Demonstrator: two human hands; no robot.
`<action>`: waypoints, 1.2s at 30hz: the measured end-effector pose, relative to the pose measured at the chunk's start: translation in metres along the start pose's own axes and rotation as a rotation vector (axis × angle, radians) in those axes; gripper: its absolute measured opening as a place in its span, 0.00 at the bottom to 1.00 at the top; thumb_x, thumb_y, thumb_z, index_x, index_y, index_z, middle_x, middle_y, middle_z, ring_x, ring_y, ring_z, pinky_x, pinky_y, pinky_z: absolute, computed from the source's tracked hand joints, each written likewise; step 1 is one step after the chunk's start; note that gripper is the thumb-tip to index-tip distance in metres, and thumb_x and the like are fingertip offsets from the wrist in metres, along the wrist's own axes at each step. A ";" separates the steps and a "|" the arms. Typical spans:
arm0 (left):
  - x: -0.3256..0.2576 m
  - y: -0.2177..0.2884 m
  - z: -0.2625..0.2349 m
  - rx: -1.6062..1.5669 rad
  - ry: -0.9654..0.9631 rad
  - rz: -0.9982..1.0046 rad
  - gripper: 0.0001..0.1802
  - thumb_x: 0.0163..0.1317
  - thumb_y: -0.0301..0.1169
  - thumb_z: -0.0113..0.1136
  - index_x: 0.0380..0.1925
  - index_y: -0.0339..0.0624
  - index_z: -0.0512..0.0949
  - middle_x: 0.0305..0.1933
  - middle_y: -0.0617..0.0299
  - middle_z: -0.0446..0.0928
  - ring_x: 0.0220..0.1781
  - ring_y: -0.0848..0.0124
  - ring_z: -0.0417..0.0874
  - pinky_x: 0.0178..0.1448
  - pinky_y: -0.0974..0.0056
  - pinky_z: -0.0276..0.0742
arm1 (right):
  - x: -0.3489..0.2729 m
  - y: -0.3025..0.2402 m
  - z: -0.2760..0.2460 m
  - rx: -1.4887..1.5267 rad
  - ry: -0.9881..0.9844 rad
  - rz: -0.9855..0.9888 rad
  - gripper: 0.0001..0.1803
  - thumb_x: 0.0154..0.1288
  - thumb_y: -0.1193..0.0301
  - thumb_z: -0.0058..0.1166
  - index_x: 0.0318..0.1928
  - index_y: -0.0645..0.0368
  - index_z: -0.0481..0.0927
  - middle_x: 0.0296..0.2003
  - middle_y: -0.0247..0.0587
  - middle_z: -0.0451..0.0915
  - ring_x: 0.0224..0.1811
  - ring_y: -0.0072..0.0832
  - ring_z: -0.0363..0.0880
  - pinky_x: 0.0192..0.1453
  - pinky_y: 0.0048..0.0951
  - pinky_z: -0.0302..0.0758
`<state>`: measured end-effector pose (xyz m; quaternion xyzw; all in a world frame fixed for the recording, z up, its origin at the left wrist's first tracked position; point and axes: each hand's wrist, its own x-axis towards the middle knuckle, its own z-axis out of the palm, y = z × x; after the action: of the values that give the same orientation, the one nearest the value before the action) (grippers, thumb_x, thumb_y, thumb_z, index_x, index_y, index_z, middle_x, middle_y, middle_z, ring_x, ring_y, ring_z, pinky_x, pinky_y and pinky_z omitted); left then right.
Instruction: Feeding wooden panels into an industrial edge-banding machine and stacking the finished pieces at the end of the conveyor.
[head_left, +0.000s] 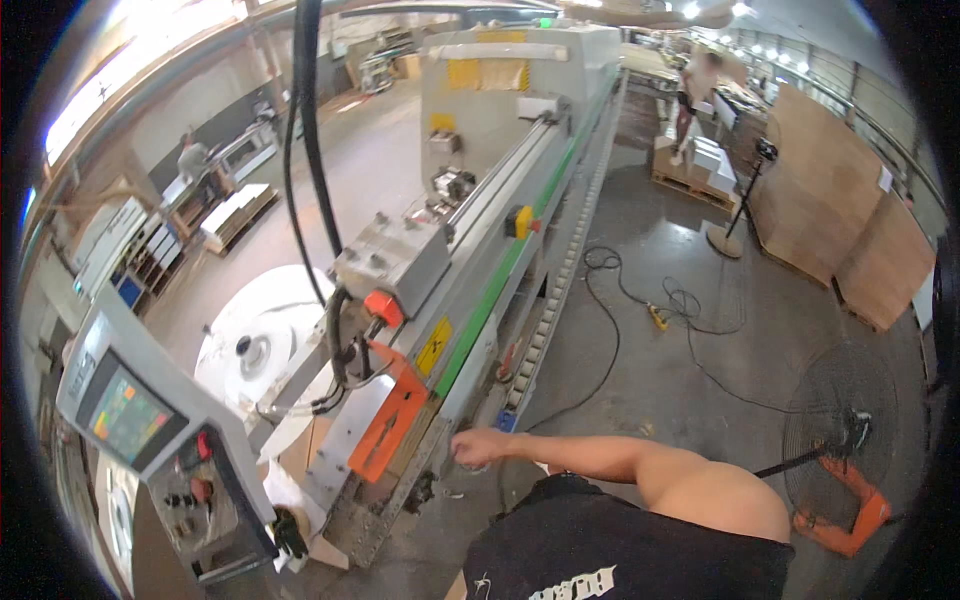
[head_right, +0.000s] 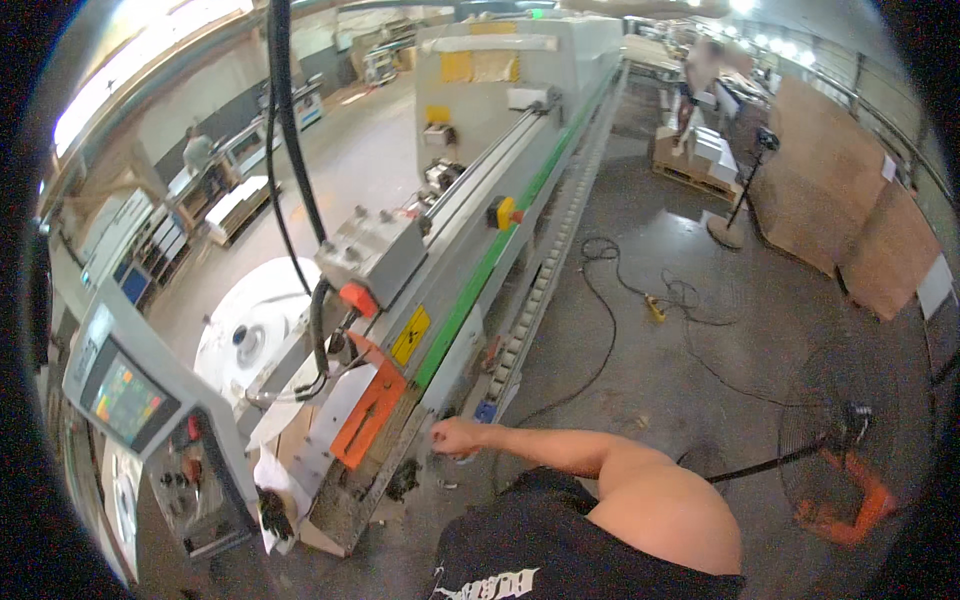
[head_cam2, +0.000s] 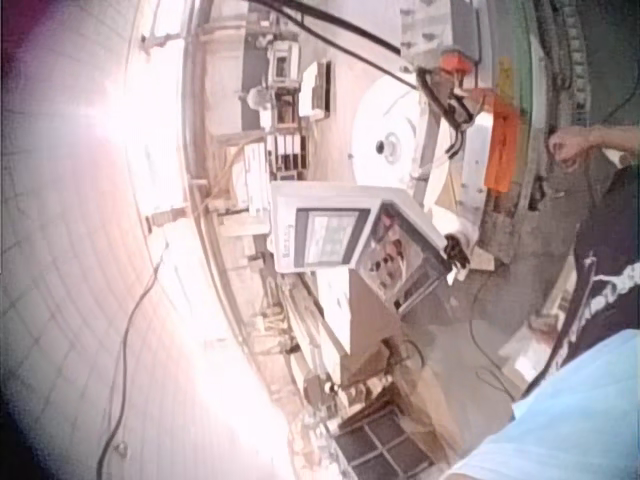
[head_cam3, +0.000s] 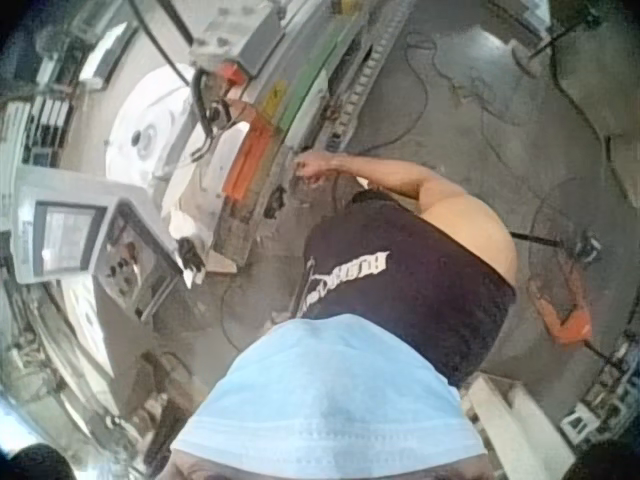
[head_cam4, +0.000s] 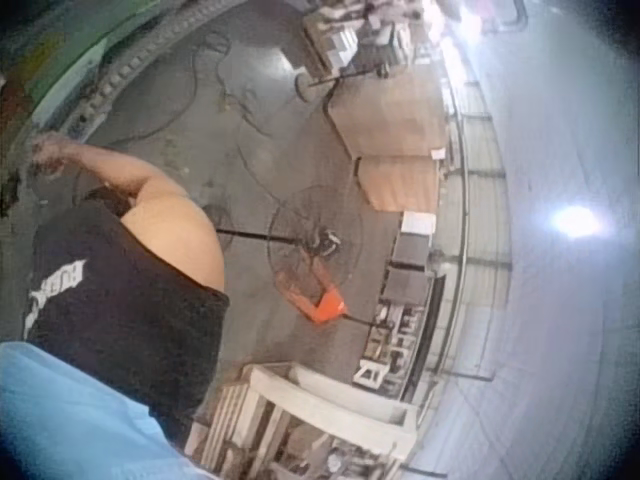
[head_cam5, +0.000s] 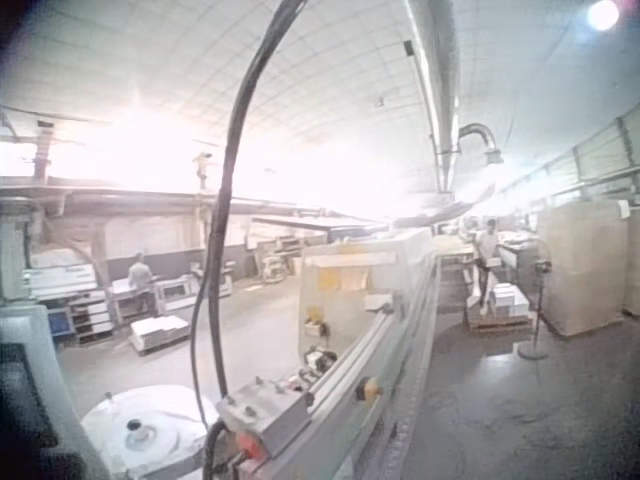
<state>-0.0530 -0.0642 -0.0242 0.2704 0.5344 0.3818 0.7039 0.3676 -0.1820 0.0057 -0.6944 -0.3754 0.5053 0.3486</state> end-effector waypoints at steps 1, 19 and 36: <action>-0.010 0.002 -0.003 -0.042 0.032 -0.008 0.31 0.57 0.49 0.61 0.60 0.56 0.68 0.60 0.55 0.67 0.56 0.55 0.71 0.51 0.49 0.74 | 0.004 -0.012 0.019 -0.175 -0.081 -0.175 0.25 0.60 0.53 0.56 0.50 0.57 0.76 0.41 0.47 0.81 0.49 0.45 0.78 0.55 0.42 0.72; -0.013 0.003 0.051 -0.435 0.259 0.246 0.43 0.62 0.38 0.64 0.70 0.46 0.48 0.41 0.59 0.74 0.39 0.69 0.76 0.38 0.62 0.74 | 0.002 -0.068 0.101 0.388 -0.478 -0.107 0.22 0.70 0.62 0.52 0.57 0.64 0.72 0.42 0.41 0.81 0.39 0.24 0.81 0.39 0.30 0.82; 0.048 0.018 0.051 0.314 0.313 0.335 0.13 0.62 0.27 0.60 0.46 0.34 0.77 0.26 0.59 0.79 0.21 0.73 0.79 0.20 0.70 0.64 | 0.046 -0.025 0.119 0.650 -0.091 -0.314 0.20 0.65 0.74 0.49 0.55 0.68 0.68 0.51 0.52 0.77 0.52 0.39 0.80 0.57 0.38 0.77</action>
<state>-0.0019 -0.0131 -0.0213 0.3985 0.6373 0.4423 0.4893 0.2578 -0.1175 -0.0226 -0.4580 -0.3122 0.5689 0.6075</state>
